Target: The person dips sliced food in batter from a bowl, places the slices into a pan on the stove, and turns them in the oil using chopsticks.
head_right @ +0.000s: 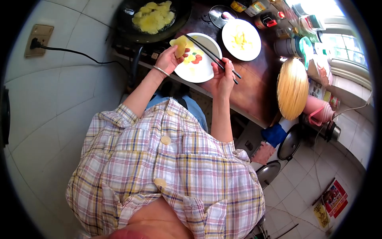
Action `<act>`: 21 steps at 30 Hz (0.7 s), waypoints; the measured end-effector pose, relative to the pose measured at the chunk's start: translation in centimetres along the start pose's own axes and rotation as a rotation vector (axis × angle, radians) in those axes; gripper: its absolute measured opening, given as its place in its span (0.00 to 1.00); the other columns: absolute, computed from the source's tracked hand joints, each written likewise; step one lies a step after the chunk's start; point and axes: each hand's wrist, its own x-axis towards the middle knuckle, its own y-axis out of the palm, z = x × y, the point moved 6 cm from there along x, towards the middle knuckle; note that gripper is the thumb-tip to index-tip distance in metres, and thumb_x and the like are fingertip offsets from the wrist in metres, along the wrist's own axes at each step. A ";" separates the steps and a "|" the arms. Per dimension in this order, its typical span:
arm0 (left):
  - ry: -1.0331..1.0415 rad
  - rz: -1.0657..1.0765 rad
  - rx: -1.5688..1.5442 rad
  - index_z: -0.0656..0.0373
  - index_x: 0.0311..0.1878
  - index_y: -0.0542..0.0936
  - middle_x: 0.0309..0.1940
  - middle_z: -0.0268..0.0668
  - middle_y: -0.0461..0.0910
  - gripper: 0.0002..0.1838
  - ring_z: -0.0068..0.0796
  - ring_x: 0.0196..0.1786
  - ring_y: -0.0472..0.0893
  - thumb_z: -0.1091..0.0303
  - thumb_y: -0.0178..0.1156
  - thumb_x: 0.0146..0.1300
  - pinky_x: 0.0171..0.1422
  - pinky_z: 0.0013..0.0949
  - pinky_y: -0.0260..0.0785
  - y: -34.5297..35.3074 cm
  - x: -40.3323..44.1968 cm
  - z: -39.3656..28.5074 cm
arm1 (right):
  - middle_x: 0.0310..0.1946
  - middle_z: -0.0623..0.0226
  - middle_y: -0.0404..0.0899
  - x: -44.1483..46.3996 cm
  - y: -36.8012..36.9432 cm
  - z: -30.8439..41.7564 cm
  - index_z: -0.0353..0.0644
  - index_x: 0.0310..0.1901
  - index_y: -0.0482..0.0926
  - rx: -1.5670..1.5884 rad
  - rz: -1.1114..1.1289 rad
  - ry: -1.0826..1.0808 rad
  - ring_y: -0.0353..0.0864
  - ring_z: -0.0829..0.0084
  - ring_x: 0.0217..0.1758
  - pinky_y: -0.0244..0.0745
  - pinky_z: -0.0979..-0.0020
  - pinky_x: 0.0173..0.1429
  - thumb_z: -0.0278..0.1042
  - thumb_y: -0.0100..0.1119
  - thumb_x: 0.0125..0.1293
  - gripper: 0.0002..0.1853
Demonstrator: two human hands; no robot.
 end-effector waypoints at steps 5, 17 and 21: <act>0.024 -0.101 0.005 0.63 0.51 0.72 0.42 0.43 0.78 0.14 0.26 0.39 0.78 0.64 0.51 0.68 0.39 0.21 0.71 -0.4 0.2 0.3 | 0.36 0.53 0.80 0.1 -1.2 0.1 0.33 0.43 0.74 0.038 -0.016 0.082 0.82 0.69 0.33 0.81 0.77 0.39 0.37 0.47 0.69 0.13; -0.046 -0.106 -0.193 0.62 0.41 0.72 0.25 0.32 0.71 0.08 0.17 0.27 0.68 0.67 0.55 0.66 0.28 0.18 0.60 -0.9 0.5 1.8 | 0.31 0.55 0.80 1.4 -1.4 -0.8 0.33 0.38 0.74 0.090 -0.123 0.040 0.83 0.66 0.31 0.81 0.74 0.39 0.36 0.47 0.70 0.13; -0.112 -0.058 -0.204 0.65 0.57 0.70 0.25 0.30 0.71 0.19 0.16 0.28 0.69 0.66 0.54 0.67 0.28 0.18 0.61 -0.7 -0.3 1.9 | 0.31 0.56 0.78 4.0 2.2 0.5 0.32 0.38 0.73 0.104 -0.061 0.000 0.82 0.65 0.33 0.81 0.73 0.41 0.34 0.47 0.69 0.12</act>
